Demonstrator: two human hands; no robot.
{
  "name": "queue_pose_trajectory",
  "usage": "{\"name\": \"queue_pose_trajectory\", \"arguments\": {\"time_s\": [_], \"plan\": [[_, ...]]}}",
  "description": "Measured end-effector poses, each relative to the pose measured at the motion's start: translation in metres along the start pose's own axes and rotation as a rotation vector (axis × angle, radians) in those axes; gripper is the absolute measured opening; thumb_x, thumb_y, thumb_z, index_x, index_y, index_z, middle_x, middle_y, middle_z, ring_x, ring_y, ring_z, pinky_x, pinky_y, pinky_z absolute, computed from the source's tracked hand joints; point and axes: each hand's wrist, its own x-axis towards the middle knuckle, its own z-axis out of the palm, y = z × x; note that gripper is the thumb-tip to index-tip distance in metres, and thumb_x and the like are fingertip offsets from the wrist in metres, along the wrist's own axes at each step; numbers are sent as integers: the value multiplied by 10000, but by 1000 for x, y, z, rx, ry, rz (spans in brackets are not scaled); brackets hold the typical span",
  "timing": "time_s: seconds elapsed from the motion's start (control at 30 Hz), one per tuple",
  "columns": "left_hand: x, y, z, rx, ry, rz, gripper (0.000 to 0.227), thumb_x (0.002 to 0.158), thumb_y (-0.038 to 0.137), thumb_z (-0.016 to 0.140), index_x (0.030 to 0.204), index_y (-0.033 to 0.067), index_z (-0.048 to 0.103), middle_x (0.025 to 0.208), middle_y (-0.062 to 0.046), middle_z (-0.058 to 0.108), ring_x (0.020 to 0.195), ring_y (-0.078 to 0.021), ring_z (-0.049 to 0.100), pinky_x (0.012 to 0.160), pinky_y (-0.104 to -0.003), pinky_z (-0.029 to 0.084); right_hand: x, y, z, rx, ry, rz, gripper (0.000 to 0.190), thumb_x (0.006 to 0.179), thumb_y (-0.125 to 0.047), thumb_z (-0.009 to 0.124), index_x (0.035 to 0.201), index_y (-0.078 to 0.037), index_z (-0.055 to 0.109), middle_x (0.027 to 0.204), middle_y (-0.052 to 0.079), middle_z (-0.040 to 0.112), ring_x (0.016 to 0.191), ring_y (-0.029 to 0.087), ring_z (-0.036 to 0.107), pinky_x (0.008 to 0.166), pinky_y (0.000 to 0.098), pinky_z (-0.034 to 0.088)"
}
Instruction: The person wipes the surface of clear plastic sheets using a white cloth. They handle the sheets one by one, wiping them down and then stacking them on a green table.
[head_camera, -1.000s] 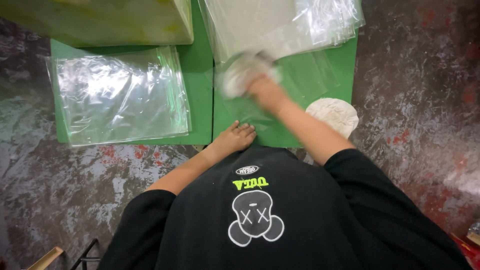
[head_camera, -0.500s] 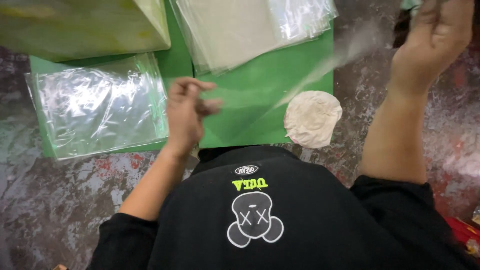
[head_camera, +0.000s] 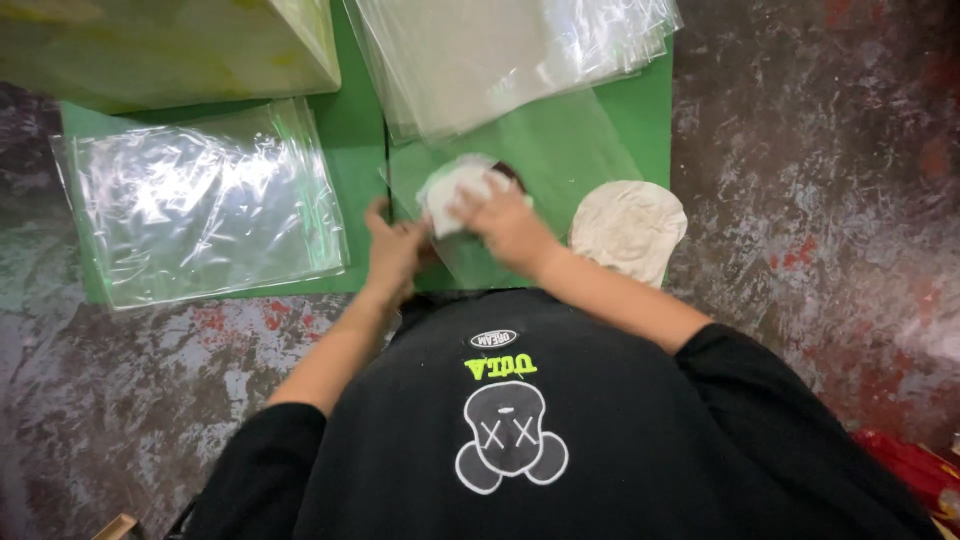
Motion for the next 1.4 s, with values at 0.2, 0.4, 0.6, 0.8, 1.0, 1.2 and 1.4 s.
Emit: {"name": "queue_pose_trajectory", "arguments": {"time_s": [0.2,0.4,0.6,0.8,1.0,1.2,1.4], "plan": [[25,-73,2,-116,-104,-151,598,985,125,689,1466,70,338,990,-186,681,738,-361,759,622,-497,660,7,14,2,-102,-330,-72,662,939,-172,621,1520,-432,438,1624,-84,413,1509,409,306,1153,733,271],[23,-52,4,-209,-109,-410,423,963,287,740,1311,179,524,1082,-72,663,987,-330,743,833,-455,577,20,42,-5,-143,-323,-55,501,1060,-417,493,1543,-459,368,1637,-198,343,1550,200,249,1248,512,259],[35,-75,4,-222,-105,-431,426,909,353,807,1244,190,601,1064,-52,700,988,-300,715,884,-460,510,24,47,20,129,-193,212,441,1053,-382,520,1490,-422,476,1539,-132,499,1474,191,387,1256,415,284],[18,-53,14,-113,-77,-176,401,839,128,811,1194,50,642,796,-92,715,691,-221,725,583,-325,573,37,31,34,-146,-325,101,659,935,-191,564,1535,-417,411,1634,-40,392,1505,418,303,1161,678,303],[-19,-2,-19,49,24,21,301,811,133,752,1101,53,733,811,-100,725,706,-185,712,549,-290,549,15,150,-20,-265,-36,188,440,1016,-87,507,1355,-302,689,1393,51,660,1379,345,490,1161,544,331],[-63,91,-61,-35,91,238,112,956,58,574,1046,119,599,1123,-100,717,792,-176,701,652,-289,600,6,143,-110,77,552,278,270,913,36,558,982,-89,787,931,92,741,1013,263,696,1067,398,436],[-52,105,-143,-169,40,325,120,1026,24,491,1084,126,521,1113,-149,747,775,-255,772,643,-319,651,39,64,-114,911,74,768,240,847,-232,702,1064,-139,747,878,99,709,833,212,671,817,360,505]]}}
